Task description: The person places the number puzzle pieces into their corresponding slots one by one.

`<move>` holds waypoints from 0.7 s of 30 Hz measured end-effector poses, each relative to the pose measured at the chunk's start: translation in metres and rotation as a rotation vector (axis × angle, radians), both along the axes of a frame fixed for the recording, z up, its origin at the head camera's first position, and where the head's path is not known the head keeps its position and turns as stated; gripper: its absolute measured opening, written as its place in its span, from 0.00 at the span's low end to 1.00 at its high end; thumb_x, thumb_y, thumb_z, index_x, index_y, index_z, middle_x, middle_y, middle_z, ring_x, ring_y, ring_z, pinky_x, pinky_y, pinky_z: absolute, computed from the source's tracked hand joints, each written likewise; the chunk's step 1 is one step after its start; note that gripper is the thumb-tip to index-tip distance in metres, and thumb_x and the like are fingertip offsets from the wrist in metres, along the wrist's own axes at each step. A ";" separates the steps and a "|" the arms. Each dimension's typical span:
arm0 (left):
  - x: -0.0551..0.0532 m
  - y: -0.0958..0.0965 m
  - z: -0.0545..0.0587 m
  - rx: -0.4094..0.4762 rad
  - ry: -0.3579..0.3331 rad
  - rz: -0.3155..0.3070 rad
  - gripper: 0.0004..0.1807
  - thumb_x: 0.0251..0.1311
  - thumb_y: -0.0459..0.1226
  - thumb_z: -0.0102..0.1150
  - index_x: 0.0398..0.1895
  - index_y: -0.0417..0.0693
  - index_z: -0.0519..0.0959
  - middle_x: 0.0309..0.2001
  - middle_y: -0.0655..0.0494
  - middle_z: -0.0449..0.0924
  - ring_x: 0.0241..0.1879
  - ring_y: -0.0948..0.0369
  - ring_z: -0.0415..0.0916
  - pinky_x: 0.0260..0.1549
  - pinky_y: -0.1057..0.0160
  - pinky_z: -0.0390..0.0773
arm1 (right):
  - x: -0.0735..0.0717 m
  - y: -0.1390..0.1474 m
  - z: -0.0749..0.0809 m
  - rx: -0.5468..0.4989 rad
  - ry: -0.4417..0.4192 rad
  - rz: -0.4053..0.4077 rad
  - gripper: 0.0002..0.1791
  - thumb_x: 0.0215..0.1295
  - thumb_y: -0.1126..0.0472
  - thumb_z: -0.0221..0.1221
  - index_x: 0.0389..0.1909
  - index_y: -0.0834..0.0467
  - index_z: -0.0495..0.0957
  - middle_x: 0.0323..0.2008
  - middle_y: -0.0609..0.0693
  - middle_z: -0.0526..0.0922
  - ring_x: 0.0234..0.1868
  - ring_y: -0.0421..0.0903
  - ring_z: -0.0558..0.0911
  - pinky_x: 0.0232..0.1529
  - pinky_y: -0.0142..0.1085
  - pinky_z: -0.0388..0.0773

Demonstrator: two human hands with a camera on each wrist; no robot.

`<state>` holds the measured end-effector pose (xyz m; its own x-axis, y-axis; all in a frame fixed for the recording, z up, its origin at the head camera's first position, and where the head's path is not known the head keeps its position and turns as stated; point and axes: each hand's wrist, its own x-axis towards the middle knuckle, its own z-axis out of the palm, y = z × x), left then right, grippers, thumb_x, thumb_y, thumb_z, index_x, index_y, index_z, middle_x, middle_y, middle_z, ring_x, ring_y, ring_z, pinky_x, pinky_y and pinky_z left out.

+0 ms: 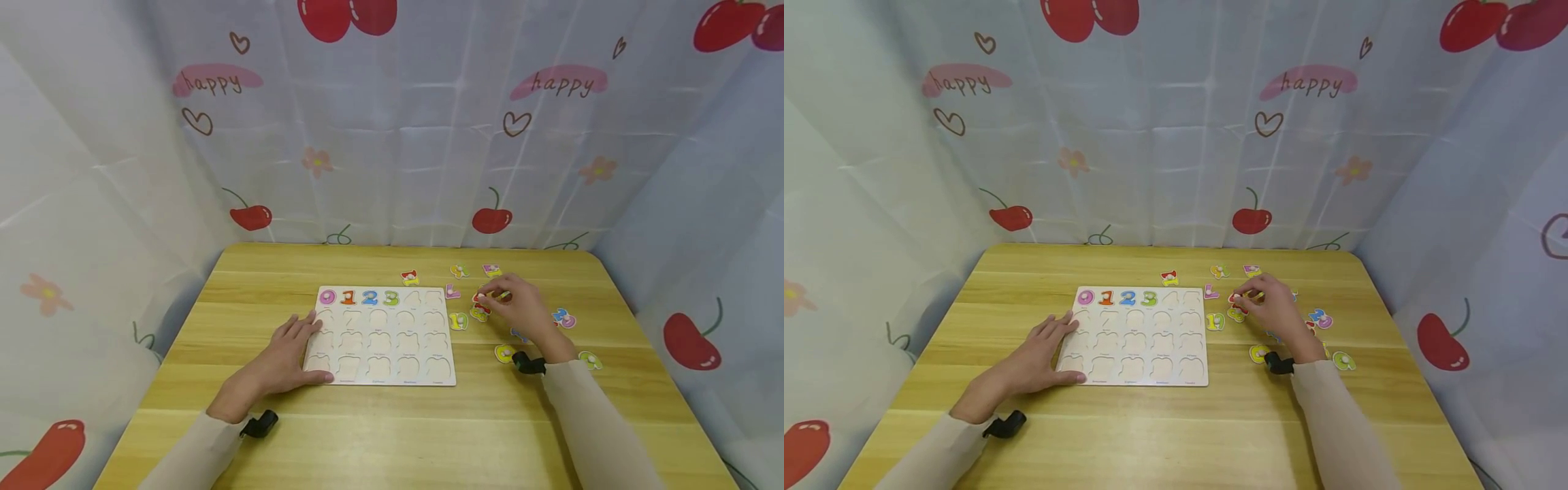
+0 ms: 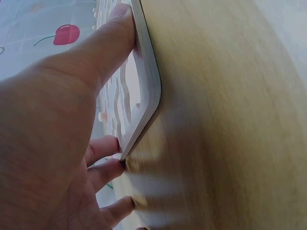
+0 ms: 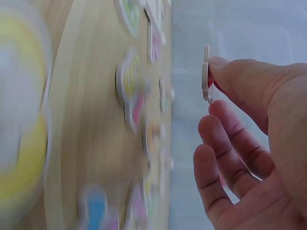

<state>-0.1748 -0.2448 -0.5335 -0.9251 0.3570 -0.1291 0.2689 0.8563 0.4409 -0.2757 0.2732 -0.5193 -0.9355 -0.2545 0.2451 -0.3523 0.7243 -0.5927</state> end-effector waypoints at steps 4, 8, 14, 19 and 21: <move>0.000 0.000 0.001 0.005 0.004 0.000 0.67 0.63 0.65 0.84 0.92 0.36 0.63 0.95 0.35 0.54 0.93 0.24 0.48 0.90 0.21 0.55 | -0.009 -0.027 -0.005 -0.024 -0.010 0.050 0.05 0.78 0.57 0.78 0.48 0.52 0.96 0.51 0.55 0.93 0.50 0.52 0.90 0.52 0.40 0.93; 0.002 0.001 0.003 0.011 0.000 0.002 0.67 0.63 0.65 0.84 0.92 0.36 0.63 0.95 0.35 0.54 0.93 0.24 0.48 0.89 0.21 0.56 | -0.014 -0.053 -0.007 -0.056 -0.025 0.083 0.05 0.78 0.59 0.78 0.48 0.54 0.96 0.49 0.55 0.92 0.49 0.52 0.90 0.53 0.45 0.94; 0.003 0.001 0.004 0.010 -0.006 0.004 0.67 0.63 0.65 0.84 0.92 0.37 0.63 0.95 0.36 0.54 0.93 0.24 0.48 0.89 0.21 0.57 | -0.018 -0.084 -0.008 -0.060 -0.057 0.116 0.04 0.78 0.60 0.77 0.48 0.54 0.96 0.46 0.54 0.90 0.47 0.50 0.87 0.52 0.44 0.91; 0.003 0.001 0.003 0.011 -0.006 0.003 0.67 0.63 0.65 0.84 0.92 0.37 0.62 0.95 0.36 0.54 0.93 0.25 0.47 0.89 0.21 0.57 | -0.024 -0.106 -0.012 -0.050 -0.076 0.132 0.04 0.79 0.60 0.75 0.48 0.55 0.97 0.48 0.55 0.90 0.47 0.50 0.86 0.53 0.45 0.87; 0.002 0.001 0.003 0.013 -0.001 0.002 0.67 0.63 0.65 0.84 0.92 0.37 0.62 0.95 0.35 0.54 0.93 0.25 0.47 0.89 0.21 0.57 | -0.027 -0.113 -0.016 -0.034 -0.076 0.129 0.04 0.79 0.60 0.75 0.48 0.55 0.97 0.49 0.54 0.90 0.48 0.50 0.86 0.54 0.45 0.87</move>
